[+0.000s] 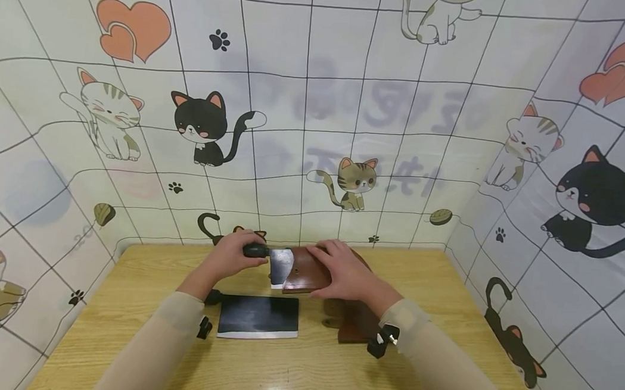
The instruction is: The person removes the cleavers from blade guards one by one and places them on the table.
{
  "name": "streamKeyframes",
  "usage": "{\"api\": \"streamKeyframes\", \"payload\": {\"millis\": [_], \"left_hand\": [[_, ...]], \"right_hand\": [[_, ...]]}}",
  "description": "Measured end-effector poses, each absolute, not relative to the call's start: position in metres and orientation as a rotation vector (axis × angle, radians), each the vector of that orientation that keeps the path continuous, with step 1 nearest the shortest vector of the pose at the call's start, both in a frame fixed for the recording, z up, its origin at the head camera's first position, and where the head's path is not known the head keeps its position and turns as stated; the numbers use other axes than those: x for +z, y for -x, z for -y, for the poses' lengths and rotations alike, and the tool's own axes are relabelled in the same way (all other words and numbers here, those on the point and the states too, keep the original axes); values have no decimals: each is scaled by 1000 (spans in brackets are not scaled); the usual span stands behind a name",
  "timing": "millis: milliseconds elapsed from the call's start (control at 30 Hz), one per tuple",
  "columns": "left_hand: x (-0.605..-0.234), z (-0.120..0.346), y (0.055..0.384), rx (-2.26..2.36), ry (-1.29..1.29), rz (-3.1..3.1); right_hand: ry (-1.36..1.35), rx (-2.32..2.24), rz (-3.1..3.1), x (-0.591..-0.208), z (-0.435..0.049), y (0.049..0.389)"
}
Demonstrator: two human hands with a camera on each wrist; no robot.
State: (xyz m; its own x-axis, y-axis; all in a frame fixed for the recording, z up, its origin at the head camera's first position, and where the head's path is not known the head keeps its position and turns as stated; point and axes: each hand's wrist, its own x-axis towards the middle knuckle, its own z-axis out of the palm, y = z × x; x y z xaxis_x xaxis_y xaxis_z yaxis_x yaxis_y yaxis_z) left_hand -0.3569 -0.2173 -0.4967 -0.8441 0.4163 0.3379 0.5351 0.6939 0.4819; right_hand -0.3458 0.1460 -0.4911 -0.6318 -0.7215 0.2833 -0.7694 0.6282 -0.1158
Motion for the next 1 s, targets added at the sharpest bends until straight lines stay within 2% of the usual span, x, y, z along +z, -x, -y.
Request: {"api": "streamKeyframes", "payload": {"millis": [367, 1000], "left_hand": [[-491, 216, 354, -750, 798, 2679], [-491, 213, 356, -930, 719, 2699]], "right_hand": [[-1233, 381, 2641, -489, -150, 344], [-1222, 405, 2622, -483, -155, 341]]}}
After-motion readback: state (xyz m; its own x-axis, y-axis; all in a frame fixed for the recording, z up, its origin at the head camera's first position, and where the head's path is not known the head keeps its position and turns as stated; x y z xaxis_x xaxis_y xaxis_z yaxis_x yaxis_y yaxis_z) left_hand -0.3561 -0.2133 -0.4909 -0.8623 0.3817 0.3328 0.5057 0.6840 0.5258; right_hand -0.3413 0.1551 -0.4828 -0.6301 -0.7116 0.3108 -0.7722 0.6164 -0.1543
